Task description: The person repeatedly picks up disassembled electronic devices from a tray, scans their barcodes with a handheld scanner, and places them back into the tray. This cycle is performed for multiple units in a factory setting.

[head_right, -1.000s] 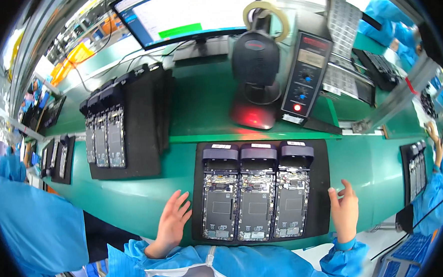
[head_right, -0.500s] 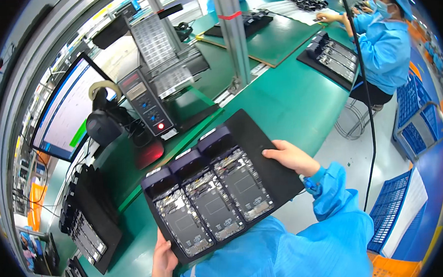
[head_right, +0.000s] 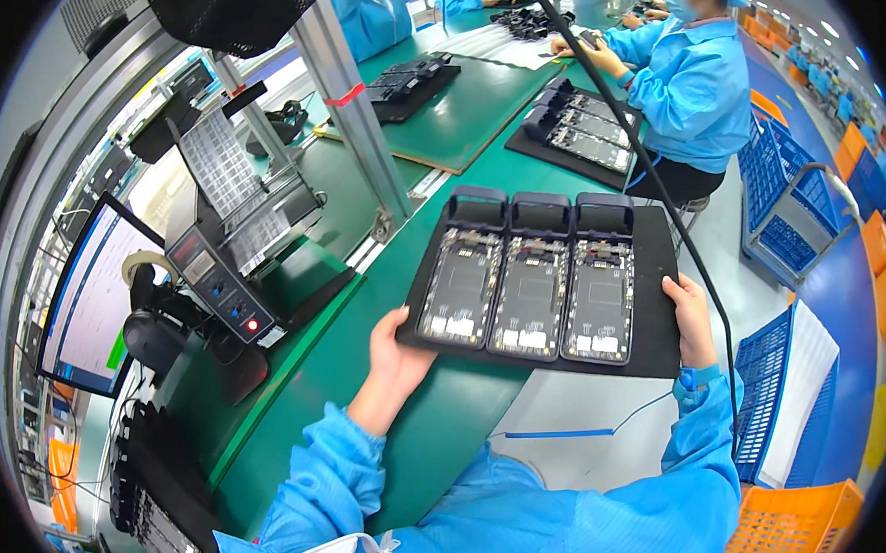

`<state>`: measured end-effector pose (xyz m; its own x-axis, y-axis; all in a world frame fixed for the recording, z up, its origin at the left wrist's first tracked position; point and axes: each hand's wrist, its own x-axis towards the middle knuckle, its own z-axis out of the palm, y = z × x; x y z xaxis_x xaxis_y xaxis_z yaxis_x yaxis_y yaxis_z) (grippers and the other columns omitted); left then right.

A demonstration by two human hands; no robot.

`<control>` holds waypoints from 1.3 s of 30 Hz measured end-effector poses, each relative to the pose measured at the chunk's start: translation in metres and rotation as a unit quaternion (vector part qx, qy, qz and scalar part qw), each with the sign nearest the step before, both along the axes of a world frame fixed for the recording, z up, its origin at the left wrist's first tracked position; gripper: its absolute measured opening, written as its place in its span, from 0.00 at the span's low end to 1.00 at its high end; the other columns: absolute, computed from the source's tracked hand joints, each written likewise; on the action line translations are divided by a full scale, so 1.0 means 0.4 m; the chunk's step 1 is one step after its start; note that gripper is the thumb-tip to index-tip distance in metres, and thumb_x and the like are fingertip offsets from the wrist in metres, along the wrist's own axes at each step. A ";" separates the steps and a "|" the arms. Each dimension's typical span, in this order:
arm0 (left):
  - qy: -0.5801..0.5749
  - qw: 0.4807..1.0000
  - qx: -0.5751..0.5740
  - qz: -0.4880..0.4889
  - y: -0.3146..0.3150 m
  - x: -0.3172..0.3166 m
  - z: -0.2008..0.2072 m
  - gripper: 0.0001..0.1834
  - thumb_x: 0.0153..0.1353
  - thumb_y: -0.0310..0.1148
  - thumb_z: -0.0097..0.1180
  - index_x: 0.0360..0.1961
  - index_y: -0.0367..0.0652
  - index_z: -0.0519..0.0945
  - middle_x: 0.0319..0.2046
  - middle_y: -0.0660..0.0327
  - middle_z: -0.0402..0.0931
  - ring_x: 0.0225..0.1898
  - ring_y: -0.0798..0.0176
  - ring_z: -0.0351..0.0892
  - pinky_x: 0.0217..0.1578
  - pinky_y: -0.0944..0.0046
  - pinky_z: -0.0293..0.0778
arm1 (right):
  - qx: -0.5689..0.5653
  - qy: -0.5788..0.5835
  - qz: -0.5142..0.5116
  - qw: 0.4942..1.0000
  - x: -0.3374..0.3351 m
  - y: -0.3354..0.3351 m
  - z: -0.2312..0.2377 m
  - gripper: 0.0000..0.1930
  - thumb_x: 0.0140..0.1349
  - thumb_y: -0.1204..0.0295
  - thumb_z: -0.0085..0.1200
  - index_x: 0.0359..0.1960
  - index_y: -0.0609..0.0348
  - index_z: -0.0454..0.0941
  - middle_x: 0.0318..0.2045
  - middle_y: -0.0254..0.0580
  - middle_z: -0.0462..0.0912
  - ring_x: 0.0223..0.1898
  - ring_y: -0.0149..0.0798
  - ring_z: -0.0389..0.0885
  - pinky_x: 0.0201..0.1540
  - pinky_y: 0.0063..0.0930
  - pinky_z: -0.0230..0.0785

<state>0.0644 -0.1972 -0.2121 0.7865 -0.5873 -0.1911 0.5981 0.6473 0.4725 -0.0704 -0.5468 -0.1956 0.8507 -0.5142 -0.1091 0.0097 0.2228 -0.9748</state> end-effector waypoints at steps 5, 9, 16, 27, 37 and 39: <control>-0.047 0.998 0.023 0.031 -0.136 0.127 -0.055 0.13 0.55 0.33 0.42 0.39 0.36 0.68 0.41 0.56 0.70 0.44 0.58 0.67 0.49 0.56 0.60 | -0.038 -0.016 -0.119 0.992 0.045 -0.064 -0.124 0.14 0.58 0.70 0.45 0.43 0.66 0.70 0.36 0.41 0.77 0.36 0.29 0.75 0.40 0.19 0.66; -0.059 0.997 0.038 0.029 -0.162 0.180 -0.030 0.17 0.57 0.36 0.39 0.44 0.37 0.67 0.46 0.56 0.68 0.49 0.59 0.64 0.51 0.54 0.58 | -0.012 -0.058 -0.173 0.983 0.073 -0.004 -0.098 0.10 0.58 0.72 0.44 0.37 0.66 0.72 0.32 0.38 0.77 0.30 0.29 0.75 0.34 0.19 0.67; -0.160 0.986 0.015 0.048 -0.237 0.351 0.050 0.20 0.58 0.37 0.41 0.50 0.41 0.62 0.49 0.60 0.65 0.51 0.62 0.62 0.51 0.52 0.55 | -0.106 -0.133 -0.178 0.969 0.290 -0.038 -0.019 0.11 0.58 0.72 0.45 0.39 0.66 0.72 0.32 0.36 0.77 0.33 0.28 0.74 0.37 0.19 0.64; -0.160 0.978 0.124 0.052 -0.202 0.443 -0.069 0.34 0.55 0.29 0.46 0.61 0.45 0.45 0.57 0.56 0.53 0.48 0.61 0.64 0.49 0.63 0.62 | -0.081 -0.107 -0.071 0.988 0.551 -0.219 -0.076 0.13 0.56 0.72 0.47 0.40 0.66 0.71 0.34 0.39 0.77 0.35 0.32 0.74 0.39 0.21 0.65; -0.397 0.814 0.394 0.158 -0.255 0.370 -0.081 0.24 0.49 0.27 0.46 0.51 0.39 0.64 0.48 0.53 0.68 0.47 0.60 0.69 0.47 0.66 0.65 | -0.095 -0.129 -0.149 0.976 0.658 -0.193 0.003 0.11 0.50 0.76 0.51 0.35 0.72 0.74 0.31 0.42 0.78 0.31 0.34 0.75 0.36 0.23 0.65; -0.407 0.816 0.386 0.143 -0.257 0.366 -0.076 0.21 0.50 0.27 0.46 0.48 0.38 0.66 0.46 0.54 0.69 0.46 0.61 0.70 0.46 0.66 0.66 | -0.130 -0.105 -0.190 0.967 0.715 -0.230 0.007 0.08 0.47 0.76 0.53 0.28 0.70 0.76 0.28 0.43 0.78 0.29 0.35 0.74 0.34 0.27 0.65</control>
<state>0.2107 -0.2999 -0.2426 0.9213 -0.3086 0.2367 -0.2400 0.0280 0.9704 0.2154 -0.6387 -0.1929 0.5843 -0.7810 0.2207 0.2457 -0.0890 -0.9652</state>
